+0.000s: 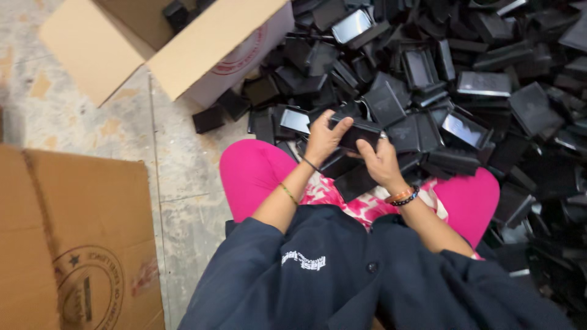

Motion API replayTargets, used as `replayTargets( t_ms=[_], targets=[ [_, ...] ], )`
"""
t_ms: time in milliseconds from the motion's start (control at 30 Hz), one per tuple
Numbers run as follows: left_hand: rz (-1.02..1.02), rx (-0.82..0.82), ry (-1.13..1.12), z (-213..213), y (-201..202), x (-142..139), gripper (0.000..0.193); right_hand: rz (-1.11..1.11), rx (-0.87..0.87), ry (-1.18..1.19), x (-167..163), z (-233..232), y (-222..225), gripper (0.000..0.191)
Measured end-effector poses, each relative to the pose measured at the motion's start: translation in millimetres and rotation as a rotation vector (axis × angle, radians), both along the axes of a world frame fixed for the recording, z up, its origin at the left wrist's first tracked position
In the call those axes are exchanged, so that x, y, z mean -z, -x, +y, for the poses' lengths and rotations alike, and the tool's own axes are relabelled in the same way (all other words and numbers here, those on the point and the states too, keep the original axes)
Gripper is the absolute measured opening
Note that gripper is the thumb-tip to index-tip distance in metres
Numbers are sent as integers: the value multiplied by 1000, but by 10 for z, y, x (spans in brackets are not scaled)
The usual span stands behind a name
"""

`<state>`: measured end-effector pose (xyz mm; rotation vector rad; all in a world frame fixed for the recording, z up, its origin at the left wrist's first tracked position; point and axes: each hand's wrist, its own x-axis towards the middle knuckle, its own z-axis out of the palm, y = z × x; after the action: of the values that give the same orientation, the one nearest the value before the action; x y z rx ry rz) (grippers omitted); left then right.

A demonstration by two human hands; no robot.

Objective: The person sits on the floor and repeatedly picks up small black plastic cases from a large pile. They open each case, inspect the interior, and place it back into the pile. Cardboard boxes are visible nearby.

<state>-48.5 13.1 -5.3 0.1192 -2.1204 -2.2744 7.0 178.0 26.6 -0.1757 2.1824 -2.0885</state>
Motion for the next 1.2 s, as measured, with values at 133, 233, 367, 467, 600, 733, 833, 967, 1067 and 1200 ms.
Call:
replayTargets(
  t_ms=[133,233,367,467,600,733,833,967,1067,1200],
  targets=[
    [92,116,31,-259,-92,-343,39,-10,-63,244,-97,-131,-56,41],
    [728,-3,489,-782,142,-702,47,270,-248,27,-212,-7,188,55],
    [513,-469,931,-2036,1034,-1248,71,402,127,-585,-362,516,871,48],
    [207,-678,1318,-2401,1593,-1236,99,684,281,-848,-355,770,1467,44],
    [499,-389,1125,-1415,1545,-680,64,642,292,-1127,-208,745,1848,63],
    [793,26,888,40,1343,-438,47,382,231,-1207,-204,784,1771,35],
    [781,176,839,718,1554,-572,46,464,297,-1004,-278,1069,1456,27],
    [585,210,1134,1245,1945,-621,41,165,240,-210,-347,1639,823,56],
    [463,125,1342,1471,2061,-517,24,299,349,-1010,-190,1737,569,36],
    [414,-39,1297,1434,1980,-379,13,274,427,-1153,44,1552,419,67]
  ],
)
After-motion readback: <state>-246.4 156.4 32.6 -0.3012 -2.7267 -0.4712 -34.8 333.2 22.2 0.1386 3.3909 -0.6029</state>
